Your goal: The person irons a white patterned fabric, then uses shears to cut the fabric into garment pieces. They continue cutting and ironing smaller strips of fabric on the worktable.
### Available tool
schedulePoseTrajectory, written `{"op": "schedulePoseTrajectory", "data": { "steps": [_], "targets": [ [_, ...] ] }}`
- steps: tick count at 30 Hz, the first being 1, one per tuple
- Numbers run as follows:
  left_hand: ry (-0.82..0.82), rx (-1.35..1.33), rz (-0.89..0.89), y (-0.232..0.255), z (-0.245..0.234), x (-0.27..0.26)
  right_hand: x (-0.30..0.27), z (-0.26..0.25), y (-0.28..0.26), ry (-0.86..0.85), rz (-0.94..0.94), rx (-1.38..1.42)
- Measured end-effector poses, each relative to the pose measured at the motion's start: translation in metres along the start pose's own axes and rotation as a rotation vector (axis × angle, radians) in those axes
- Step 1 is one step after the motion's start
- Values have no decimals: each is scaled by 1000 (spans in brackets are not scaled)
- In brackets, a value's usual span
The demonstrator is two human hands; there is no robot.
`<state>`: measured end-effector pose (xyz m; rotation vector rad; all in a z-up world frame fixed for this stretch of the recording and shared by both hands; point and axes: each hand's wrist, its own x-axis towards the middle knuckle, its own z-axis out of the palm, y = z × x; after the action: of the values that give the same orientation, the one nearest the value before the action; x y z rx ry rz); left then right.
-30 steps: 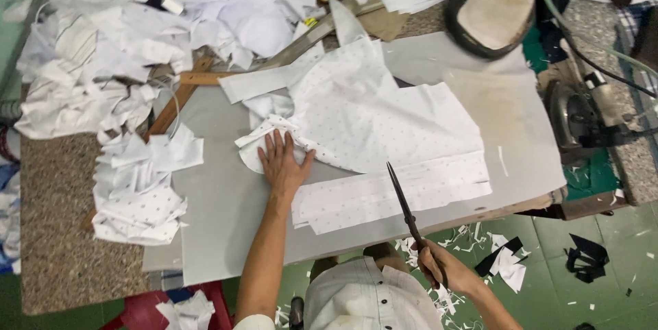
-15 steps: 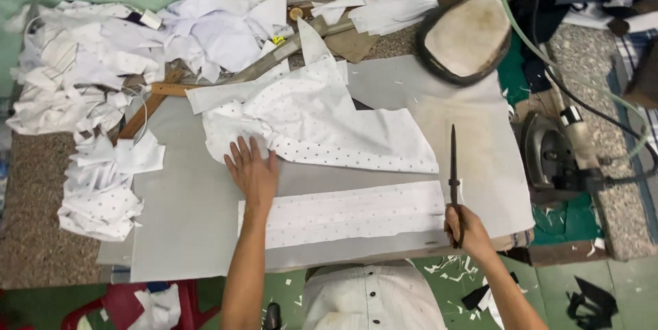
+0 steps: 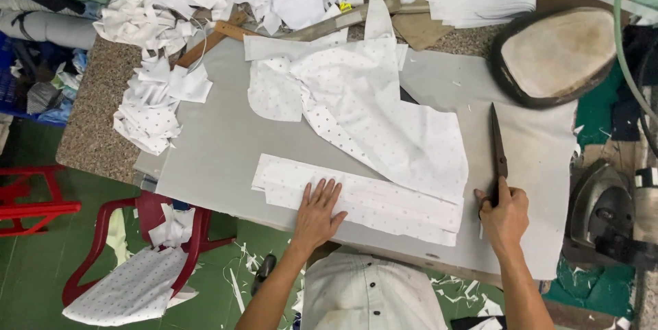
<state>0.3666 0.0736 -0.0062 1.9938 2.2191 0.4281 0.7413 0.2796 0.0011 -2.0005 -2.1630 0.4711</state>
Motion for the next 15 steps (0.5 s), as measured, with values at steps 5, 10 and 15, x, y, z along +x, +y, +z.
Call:
{"op": "schedulePoseTrajectory", "data": {
  "steps": [5,10,15],
  "targets": [
    [-105,8,43,-24,-14,31,-26,-9,-7,35,-65,-59],
    [-256,46,0,-78,-33,81,-83,35,-33,367,-227,-30],
    [-350,203,-186,-141,-64,107,-140,71,-70,207,-171,-52]
  ]
}}
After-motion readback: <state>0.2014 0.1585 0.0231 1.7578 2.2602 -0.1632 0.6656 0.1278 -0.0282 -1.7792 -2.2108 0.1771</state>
